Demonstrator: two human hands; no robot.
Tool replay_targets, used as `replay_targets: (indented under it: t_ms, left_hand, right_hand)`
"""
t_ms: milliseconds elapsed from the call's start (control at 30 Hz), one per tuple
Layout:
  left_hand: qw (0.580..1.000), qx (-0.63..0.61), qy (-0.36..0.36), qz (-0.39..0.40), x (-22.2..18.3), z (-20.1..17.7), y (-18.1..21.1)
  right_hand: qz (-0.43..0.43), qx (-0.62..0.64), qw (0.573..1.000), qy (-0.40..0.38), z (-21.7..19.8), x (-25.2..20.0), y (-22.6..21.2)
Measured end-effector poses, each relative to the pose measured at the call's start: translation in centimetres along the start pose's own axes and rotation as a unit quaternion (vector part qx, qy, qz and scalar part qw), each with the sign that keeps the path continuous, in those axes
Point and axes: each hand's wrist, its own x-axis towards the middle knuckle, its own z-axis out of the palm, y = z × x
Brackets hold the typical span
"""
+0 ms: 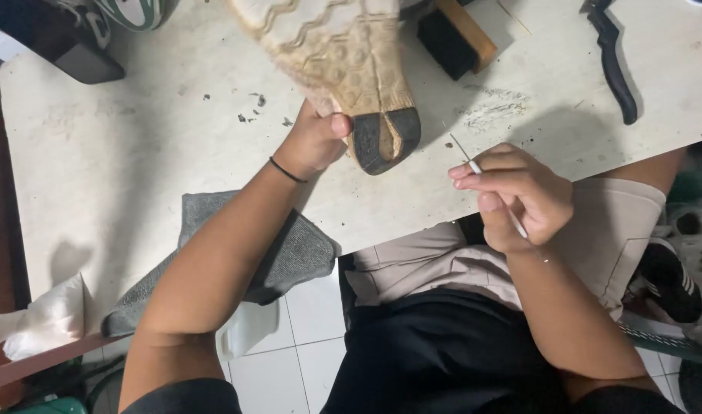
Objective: Applying glue to the sole of a shoe using a small applicator stick in preparation for repair.
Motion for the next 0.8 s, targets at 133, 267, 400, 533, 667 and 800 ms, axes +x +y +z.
replay_targets:
  t_ms: [133, 267, 400, 533, 667, 800]
  left_hand:
    - [0.998, 0.006, -0.044, -0.045, 0.6, 2.5, 3.6]
    - [0.994, -0.067, 0.018, -0.080, 1.0, 3.4, 4.4]
    - [0.997, -0.055, 0.039, -0.024, 2.1, 5.0, 5.1]
    - [0.995, -0.063, 0.061, -0.040, 2.2, 5.6, 5.5]
    - [0.997, -0.051, 0.054, -0.025, 2.0, 5.9, 5.4]
    - [0.998, 0.037, 0.041, 0.029, 1.9, 5.9, 5.1]
  right_hand:
    - [0.089, -0.023, 0.996, 0.014, 0.4, -1.8, 0.1]
    - [-0.001, -0.028, 0.999, -0.022, 0.6, -1.2, 0.1]
    - [-0.015, 0.003, 0.997, -0.070, 0.4, -1.6, 0.6]
    - [-0.041, -0.035, 0.993, -0.106, 1.1, -0.5, 0.0]
    - [-0.054, -0.098, 0.985, -0.127, 1.5, -0.4, -0.2]
    - [-0.055, -0.103, 0.983, -0.144, 1.3, -0.5, -0.2]
